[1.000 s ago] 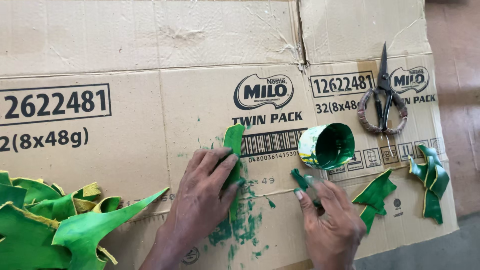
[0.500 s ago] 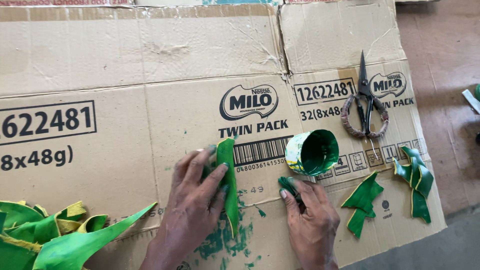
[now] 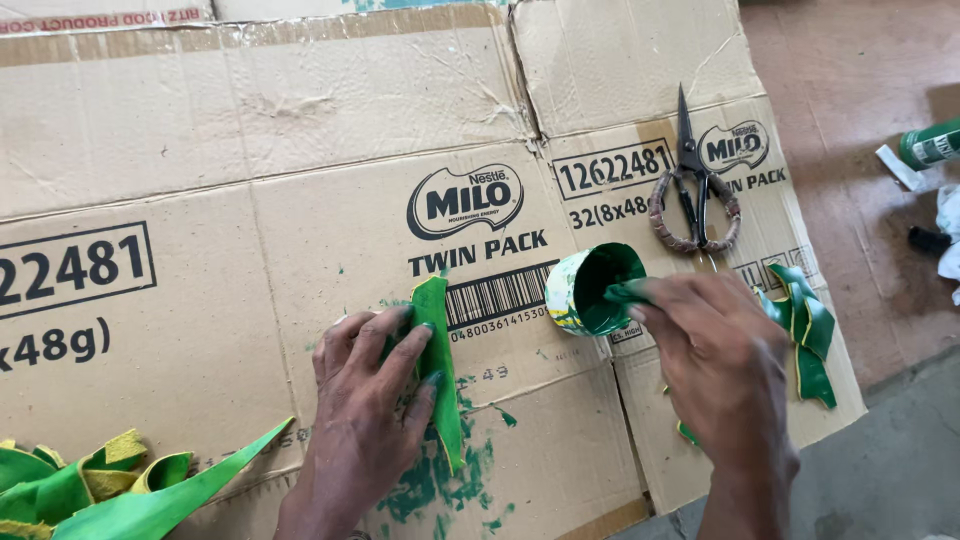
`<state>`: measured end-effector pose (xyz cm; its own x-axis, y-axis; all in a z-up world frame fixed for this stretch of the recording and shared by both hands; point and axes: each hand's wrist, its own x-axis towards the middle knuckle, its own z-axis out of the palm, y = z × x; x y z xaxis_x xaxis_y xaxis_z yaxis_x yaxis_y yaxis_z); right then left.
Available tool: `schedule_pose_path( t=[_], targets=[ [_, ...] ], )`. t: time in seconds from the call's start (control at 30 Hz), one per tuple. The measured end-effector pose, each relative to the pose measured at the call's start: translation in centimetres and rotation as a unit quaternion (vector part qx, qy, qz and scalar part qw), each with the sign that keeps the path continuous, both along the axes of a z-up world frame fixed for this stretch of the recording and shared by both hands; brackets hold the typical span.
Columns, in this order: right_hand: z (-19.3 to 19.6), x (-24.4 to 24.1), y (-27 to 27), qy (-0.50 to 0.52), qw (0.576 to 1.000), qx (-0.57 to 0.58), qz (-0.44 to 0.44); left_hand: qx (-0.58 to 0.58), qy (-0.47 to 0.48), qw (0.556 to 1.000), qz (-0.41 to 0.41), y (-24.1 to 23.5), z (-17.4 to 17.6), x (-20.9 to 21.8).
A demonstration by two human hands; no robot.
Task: The person paints the edges of green, leaf-shaped craft pieces using a small brush and green paint. They pick up each piece, apply paint to the edges, and place the finished pieces on a cardboard surface.
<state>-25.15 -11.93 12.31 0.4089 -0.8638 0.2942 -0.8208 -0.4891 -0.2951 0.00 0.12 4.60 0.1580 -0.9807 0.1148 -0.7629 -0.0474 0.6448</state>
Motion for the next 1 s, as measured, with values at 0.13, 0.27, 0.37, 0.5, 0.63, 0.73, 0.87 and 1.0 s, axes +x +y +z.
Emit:
schedule_pose_path(
  t=[0.13,0.27,0.37,0.5,0.63,0.73,0.87,1.0],
  targets=[
    [-1.8,0.4,-3.5,0.057,0.994,0.008,0.088,0.006,-0.005,1.0,0.0,0.1,-0.1,0.0],
    [-3.0,0.5,-5.3,0.104,0.986,0.03,0.124,0.007,-0.018,1.0,-0.006,0.0,-0.2,0.0],
    [-3.2,1.1,-5.8,0.147,0.98,0.075,0.111,0.011,-0.015,1.0,-0.006,-0.1,0.0,0.0],
    [-2.9,1.5,-5.9,0.158,0.976,0.072,0.129,-0.003,-0.008,1.0,-0.009,0.0,-0.2,0.0],
    [-2.6,1.4,-6.1,0.15,0.977,0.07,0.136,-0.006,-0.016,1.0,-0.008,0.1,-0.5,0.0],
    [-2.7,1.5,-6.3,0.174,0.971,0.088,0.139,-0.005,-0.022,1.0,-0.008,0.1,-0.5,-0.1],
    [-1.6,1.1,-5.5,0.125,0.982,0.068,0.126,-0.033,-0.048,0.998,-0.014,0.0,-0.3,-0.2],
    [-1.5,1.0,-5.0,0.099,0.985,0.06,0.128,0.021,-0.049,0.998,-0.034,-0.1,0.2,-0.3]
  ],
)
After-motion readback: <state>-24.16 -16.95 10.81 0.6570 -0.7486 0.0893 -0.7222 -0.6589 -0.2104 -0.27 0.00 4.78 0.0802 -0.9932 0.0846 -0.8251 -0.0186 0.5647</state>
